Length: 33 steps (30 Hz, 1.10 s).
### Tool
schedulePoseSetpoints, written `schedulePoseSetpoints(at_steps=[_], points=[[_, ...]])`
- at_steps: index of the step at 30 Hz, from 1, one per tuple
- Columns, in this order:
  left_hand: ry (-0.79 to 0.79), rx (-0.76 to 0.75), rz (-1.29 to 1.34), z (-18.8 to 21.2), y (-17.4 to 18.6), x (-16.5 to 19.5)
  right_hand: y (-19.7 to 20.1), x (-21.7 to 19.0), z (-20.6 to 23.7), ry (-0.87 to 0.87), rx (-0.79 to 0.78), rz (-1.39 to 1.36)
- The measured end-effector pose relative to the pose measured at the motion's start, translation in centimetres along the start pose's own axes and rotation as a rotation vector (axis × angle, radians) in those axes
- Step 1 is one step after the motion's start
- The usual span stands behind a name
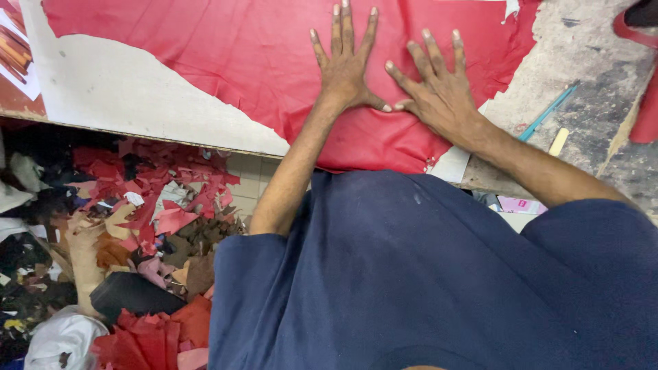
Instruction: The person lays red fabric on a worktable, smooths it, and uses a utility knife to cut along a cardboard template. They remove the template, fold the fabric, and cut additional pieces, leaving cut fabric and scraps on the table.
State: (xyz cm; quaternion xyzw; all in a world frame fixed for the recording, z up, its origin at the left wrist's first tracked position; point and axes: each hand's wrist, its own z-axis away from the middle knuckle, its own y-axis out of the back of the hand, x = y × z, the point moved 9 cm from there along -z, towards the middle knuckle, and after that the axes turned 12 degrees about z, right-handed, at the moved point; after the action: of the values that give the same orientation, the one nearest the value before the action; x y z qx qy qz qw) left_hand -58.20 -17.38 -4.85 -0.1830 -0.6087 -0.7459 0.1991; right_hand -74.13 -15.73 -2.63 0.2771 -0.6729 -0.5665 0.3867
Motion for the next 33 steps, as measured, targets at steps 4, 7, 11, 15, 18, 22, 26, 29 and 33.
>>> schedulePoseSetpoints(at_steps=[4,7,11,15,18,22,26,29,33], points=[[-0.005,0.014,0.000,0.1,-0.3,-0.1,0.7,0.1,-0.5,-0.004,0.018,-0.017],[0.013,-0.029,-0.015,-0.2,-1.0,-0.4,1.1,0.5,-2.3,-0.052,0.074,-0.017],[-0.159,0.066,0.109,0.4,0.5,-1.1,0.7,-1.1,-0.3,-0.023,-0.049,-0.021],[-0.047,0.474,0.164,3.4,4.6,-5.5,0.5,-3.6,4.1,0.063,-0.210,-0.146],[0.144,0.535,0.043,4.4,3.9,-5.5,0.9,-0.6,3.2,0.040,-0.173,-0.205],[-0.172,0.285,-0.010,3.6,-0.5,4.4,1.9,13.3,-1.6,-0.327,-0.020,-0.158],[-0.623,-0.249,0.074,5.3,-6.2,13.9,4.6,22.0,-3.7,-0.555,0.265,-0.227],[-0.809,-0.363,0.542,5.5,-5.2,16.6,6.1,23.1,-8.2,-0.445,0.387,-0.149],[-0.697,-0.201,0.878,0.9,-2.5,15.9,7.9,20.3,-12.6,-0.187,0.505,0.150]])
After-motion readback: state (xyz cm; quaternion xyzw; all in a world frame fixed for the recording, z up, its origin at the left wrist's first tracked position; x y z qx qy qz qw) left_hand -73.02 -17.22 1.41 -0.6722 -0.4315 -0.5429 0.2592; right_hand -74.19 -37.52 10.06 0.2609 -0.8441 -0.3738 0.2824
